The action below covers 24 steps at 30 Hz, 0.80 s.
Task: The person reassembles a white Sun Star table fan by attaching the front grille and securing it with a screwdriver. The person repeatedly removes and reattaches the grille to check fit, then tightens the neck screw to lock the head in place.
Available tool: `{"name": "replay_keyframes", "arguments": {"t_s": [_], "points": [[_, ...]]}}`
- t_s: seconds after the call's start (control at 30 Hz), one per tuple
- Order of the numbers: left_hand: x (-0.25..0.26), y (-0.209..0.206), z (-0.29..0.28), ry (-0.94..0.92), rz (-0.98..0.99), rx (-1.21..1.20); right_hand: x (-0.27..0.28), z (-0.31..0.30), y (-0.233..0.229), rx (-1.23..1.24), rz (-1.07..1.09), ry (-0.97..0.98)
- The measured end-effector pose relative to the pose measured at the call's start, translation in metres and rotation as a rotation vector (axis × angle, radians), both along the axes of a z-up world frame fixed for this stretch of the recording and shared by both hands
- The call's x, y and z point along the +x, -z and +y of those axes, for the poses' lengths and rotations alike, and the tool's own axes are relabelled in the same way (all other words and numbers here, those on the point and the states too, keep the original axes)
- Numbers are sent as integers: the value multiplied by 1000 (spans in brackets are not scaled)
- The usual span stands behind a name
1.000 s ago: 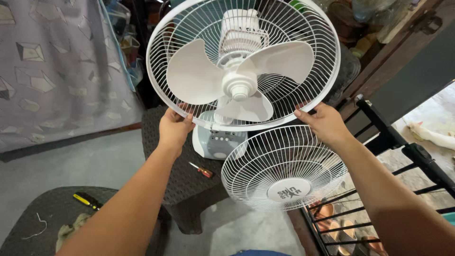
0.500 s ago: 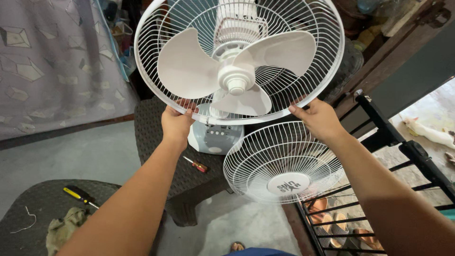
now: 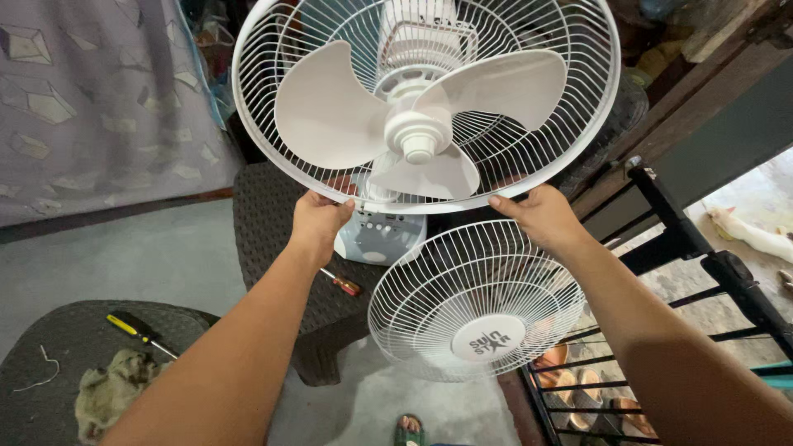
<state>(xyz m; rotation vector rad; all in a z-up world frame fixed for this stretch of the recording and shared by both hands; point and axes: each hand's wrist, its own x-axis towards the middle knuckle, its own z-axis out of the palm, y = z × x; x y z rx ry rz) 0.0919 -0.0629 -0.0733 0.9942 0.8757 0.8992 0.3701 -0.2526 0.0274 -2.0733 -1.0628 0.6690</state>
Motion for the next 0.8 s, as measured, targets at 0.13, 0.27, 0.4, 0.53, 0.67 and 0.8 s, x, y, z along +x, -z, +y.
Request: {"name": "replay_keyframes", "arguments": {"t_s": [0.13, 0.27, 0.4, 0.53, 0.67, 0.8], "points": [[7, 0, -2, 14, -98, -10, 2, 2, 0, 6, -50, 12], [13, 6, -9, -68, -121, 68, 4, 3, 4, -2, -82, 14], [21, 6, -10, -125, -127, 53, 14, 4, 6, 12, -154, -36], [22, 4, -8, -138, -145, 12, 16, 6, 14, 128, -87, -46], [21, 4, -8, -131, -163, 66, 17, 10, 21, 154, -127, -35], [27, 8, -12, -149, -178, 42, 21, 8, 23, 26, -149, 27]]}}
